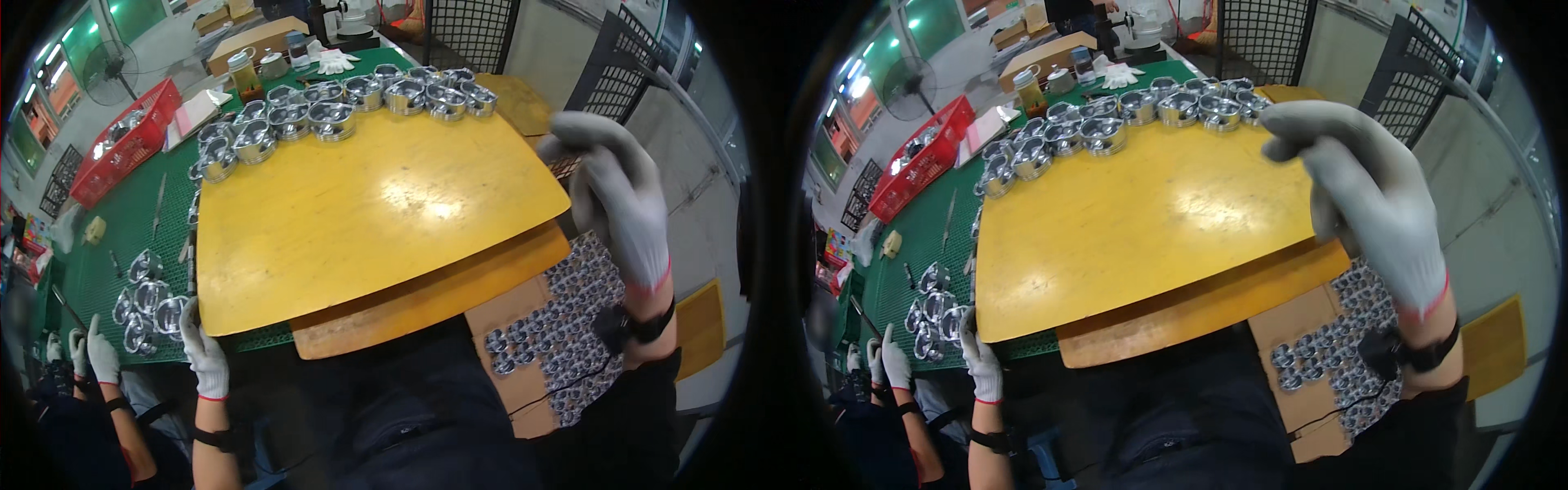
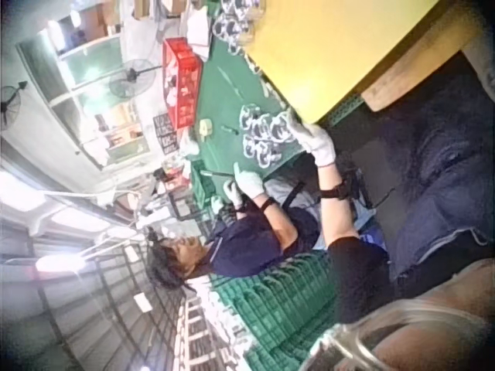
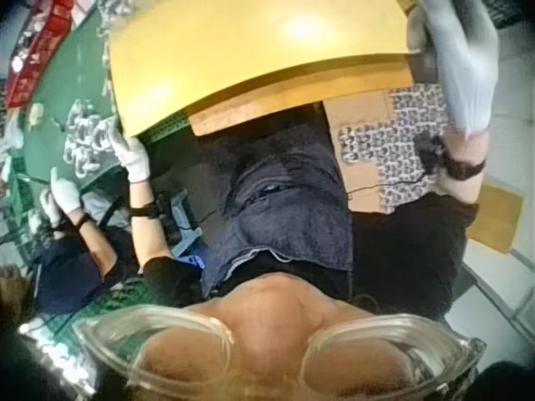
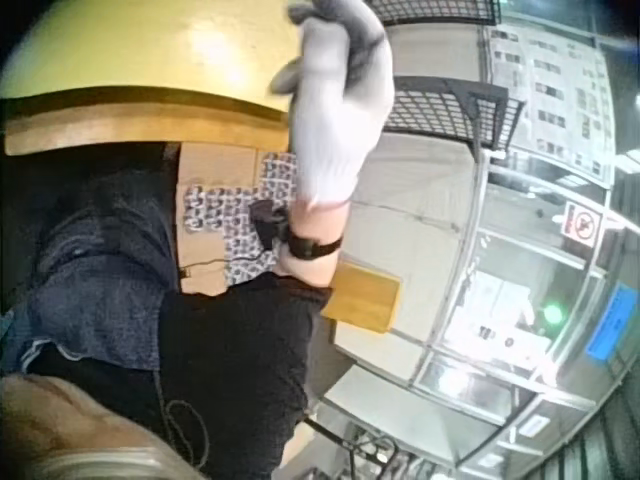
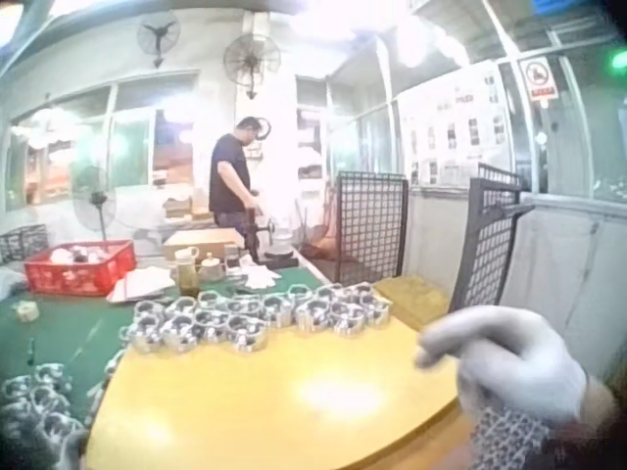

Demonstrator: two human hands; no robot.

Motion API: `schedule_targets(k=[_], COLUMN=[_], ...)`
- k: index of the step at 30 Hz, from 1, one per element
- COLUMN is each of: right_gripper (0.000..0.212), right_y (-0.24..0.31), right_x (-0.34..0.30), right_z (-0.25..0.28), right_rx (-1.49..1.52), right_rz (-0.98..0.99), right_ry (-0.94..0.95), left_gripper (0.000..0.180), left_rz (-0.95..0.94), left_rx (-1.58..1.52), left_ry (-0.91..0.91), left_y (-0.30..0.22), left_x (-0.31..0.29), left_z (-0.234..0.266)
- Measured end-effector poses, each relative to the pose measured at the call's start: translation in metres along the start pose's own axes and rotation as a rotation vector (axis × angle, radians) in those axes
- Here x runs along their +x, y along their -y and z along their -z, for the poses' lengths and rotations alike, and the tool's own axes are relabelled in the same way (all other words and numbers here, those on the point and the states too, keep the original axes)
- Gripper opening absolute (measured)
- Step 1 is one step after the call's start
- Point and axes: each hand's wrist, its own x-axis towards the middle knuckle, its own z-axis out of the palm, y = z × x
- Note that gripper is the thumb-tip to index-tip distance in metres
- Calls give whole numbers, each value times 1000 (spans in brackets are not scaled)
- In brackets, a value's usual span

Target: Manually installing or adjusting piston rings on a metal engine piston at an assembly station.

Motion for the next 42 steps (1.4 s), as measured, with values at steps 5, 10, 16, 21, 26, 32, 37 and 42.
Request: schedule_targets(k=[5, 10, 16, 21, 26, 32, 37, 42], right_gripper=[36, 36, 42, 54, 68, 82, 71, 56], right_y=[-78, -124, -138, -187, -217, -219, -220, -239], right_x=[103, 177, 213, 235, 253, 260, 250, 236], right_z=[19, -6, -86, -129, -152, -167, -163, -158], right_rx=[-20, -322, -501, -616, -648, -639, -570, -527], right_rz=[-170, -260, -252, -166, -225, -277, -284, -326], right_ry=[247, 354, 467, 554, 645, 665, 603, 540], left_gripper=[54, 60, 91, 86, 82, 67, 46, 47], left_rz=[-106, -13, -93, -50, -47, 48, 22, -9], left_rx=[37, -63, 136, 251, 349, 371, 360, 404], left_ry=[153, 140, 47, 48, 42, 31, 3, 23], left_y=[1, 16, 15, 3, 1, -2, -6, -10], left_x=[11, 12, 4, 3, 2, -1, 1, 3], left_z=[4, 1, 3, -2, -1, 0, -3, -7])
